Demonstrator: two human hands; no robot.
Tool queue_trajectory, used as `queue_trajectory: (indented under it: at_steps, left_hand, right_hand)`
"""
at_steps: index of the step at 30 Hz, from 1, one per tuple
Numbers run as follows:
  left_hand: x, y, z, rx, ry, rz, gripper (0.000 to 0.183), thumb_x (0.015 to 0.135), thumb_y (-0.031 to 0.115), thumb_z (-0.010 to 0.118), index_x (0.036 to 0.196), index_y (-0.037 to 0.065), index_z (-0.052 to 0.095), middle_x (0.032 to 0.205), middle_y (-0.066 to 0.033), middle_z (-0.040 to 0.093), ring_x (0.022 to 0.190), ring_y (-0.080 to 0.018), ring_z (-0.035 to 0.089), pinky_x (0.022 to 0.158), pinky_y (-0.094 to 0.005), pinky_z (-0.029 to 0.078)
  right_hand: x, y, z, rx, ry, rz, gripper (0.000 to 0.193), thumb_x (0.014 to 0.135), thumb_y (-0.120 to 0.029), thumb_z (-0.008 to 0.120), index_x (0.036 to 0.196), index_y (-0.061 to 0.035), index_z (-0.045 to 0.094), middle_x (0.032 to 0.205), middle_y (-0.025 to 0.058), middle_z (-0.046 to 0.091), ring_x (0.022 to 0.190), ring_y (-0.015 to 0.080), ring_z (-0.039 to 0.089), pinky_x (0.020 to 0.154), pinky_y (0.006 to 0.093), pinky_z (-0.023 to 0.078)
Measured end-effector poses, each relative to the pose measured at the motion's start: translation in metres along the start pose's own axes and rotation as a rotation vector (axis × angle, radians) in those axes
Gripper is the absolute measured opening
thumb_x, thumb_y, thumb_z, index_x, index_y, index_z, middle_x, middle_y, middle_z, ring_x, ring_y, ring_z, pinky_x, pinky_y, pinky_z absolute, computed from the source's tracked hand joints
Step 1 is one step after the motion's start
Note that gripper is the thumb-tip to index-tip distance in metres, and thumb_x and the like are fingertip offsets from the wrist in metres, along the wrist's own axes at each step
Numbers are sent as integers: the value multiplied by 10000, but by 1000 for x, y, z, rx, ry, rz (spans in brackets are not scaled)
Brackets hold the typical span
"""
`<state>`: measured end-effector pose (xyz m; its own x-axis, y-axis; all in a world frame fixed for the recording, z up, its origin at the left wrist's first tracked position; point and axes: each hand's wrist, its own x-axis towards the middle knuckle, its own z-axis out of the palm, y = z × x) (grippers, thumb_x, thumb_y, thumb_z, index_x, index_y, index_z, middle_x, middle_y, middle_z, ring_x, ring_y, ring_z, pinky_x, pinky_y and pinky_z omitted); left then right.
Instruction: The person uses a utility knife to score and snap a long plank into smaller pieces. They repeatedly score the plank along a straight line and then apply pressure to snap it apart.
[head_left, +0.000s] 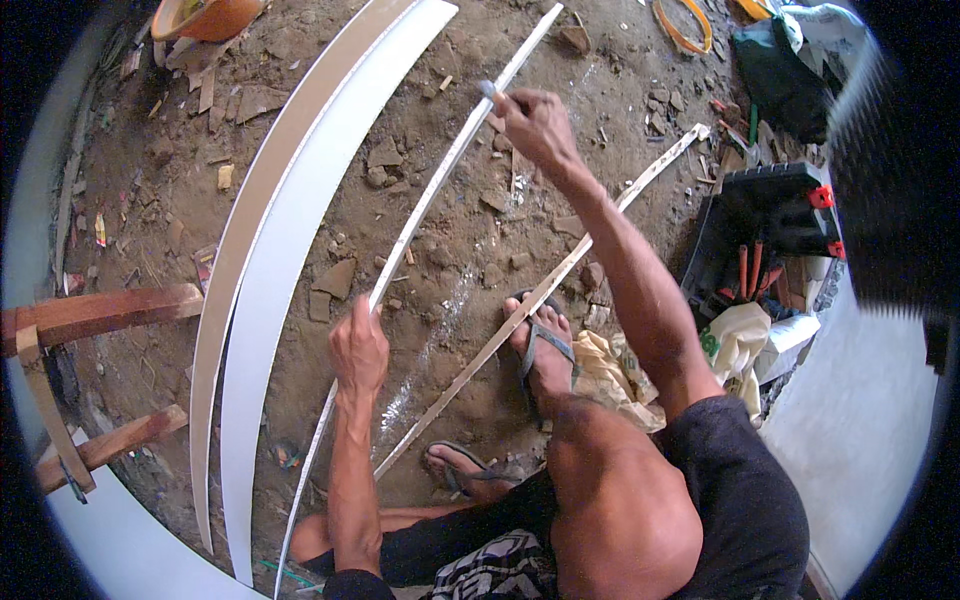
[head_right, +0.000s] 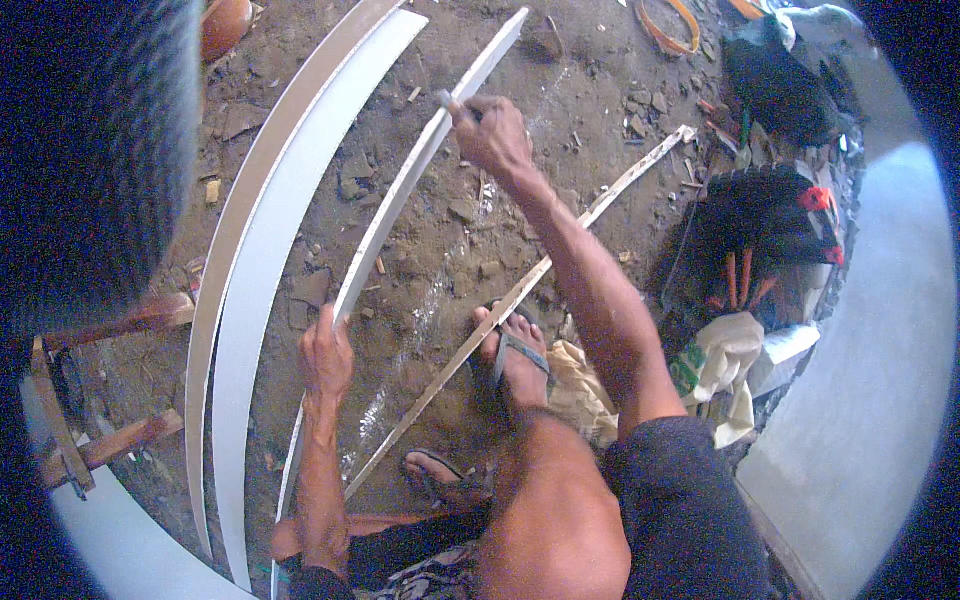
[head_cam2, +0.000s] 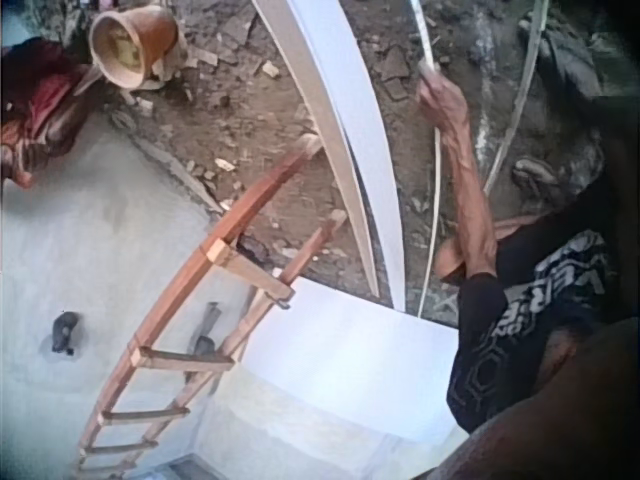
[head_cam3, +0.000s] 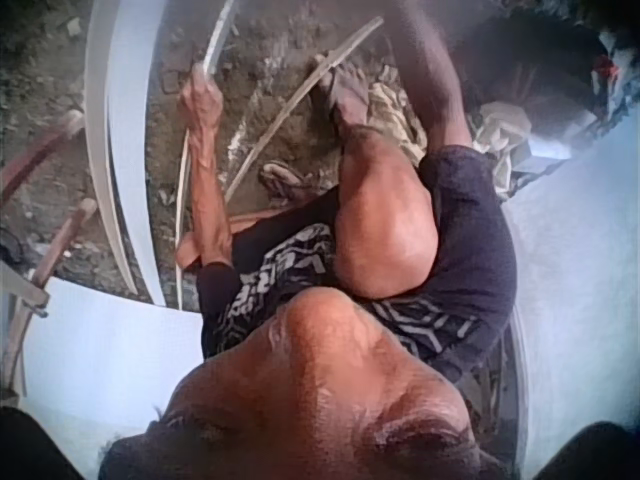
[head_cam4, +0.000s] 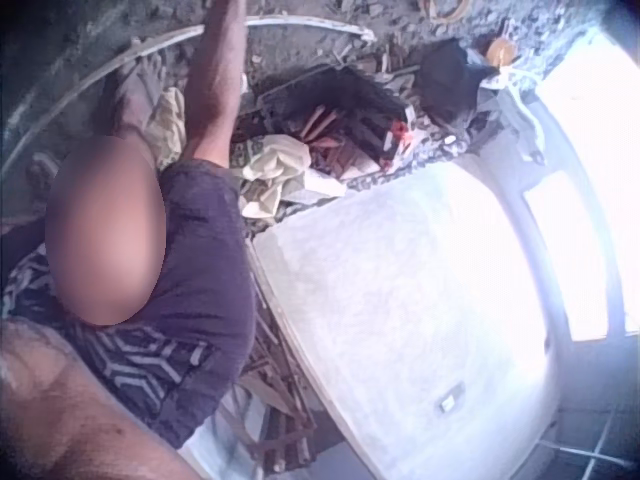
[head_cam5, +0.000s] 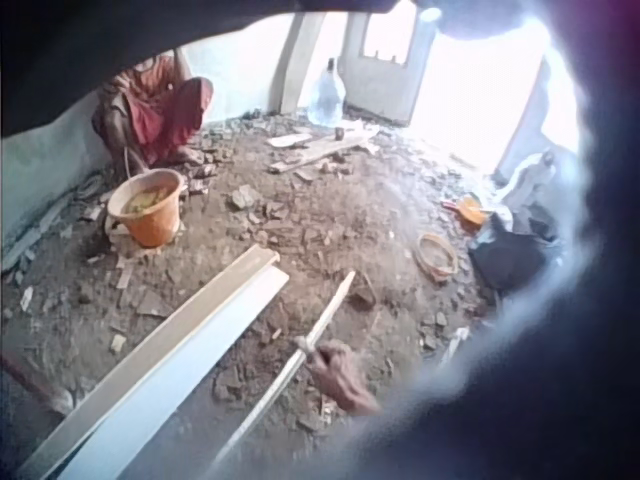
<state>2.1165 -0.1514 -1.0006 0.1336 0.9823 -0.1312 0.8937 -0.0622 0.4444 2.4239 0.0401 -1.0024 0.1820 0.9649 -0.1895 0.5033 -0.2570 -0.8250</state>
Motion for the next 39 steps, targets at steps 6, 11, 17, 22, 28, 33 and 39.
queue_trajectory:
  at_steps: [6,11,17,22,28,33,39]
  left_hand:
    - [-1,1,-1,23,-8,-9,137,915,76,599,1044,31,590,754,-211,639,683,-416,636,563,-501,470]
    - [-1,3,2,26,-21,-19,135,919,79,596,1045,30,596,768,-211,645,699,-417,639,573,-504,471]
    - [1,4,3,7,-36,-14,131,920,79,596,1039,24,593,772,-217,645,711,-426,640,581,-508,474]
    - [0,0,1,22,-28,-22,140,917,77,598,1044,15,592,774,-219,647,709,-429,643,586,-509,478]
    - [-1,0,5,22,-10,-3,131,909,67,605,1032,24,591,771,-219,648,698,-425,644,573,-503,476]
    - [-2,1,0,25,-20,-12,131,900,54,614,1023,20,589,778,-221,648,707,-421,646,574,-501,475]
    - [-2,5,-1,15,3,-3,123,898,56,617,1011,13,589,774,-219,643,708,-423,641,575,-503,471]
  right_hand:
    - [-10,3,2,-78,-113,90,375,934,-424,604,971,-85,759,900,220,712,840,380,701,750,463,539]
    - [-30,10,15,-155,-81,-129,406,944,-410,592,974,-34,744,769,201,700,740,341,704,716,465,536]
    - [-39,18,22,-129,-185,-91,335,936,-404,592,959,-108,749,836,199,708,818,361,703,753,476,529]
    - [-20,-7,11,-92,-88,93,376,923,-422,595,987,-83,745,835,206,707,808,391,695,784,468,542]
    - [-28,11,15,-49,-84,5,374,979,-362,553,925,-31,720,718,161,665,680,289,635,655,459,495]
    - [-41,2,17,-208,-58,-67,365,995,-340,561,940,-20,728,745,116,684,640,223,628,622,426,508]
    - [-44,9,28,-82,-76,-35,312,929,-380,613,989,-105,747,857,194,717,805,382,707,730,494,546]
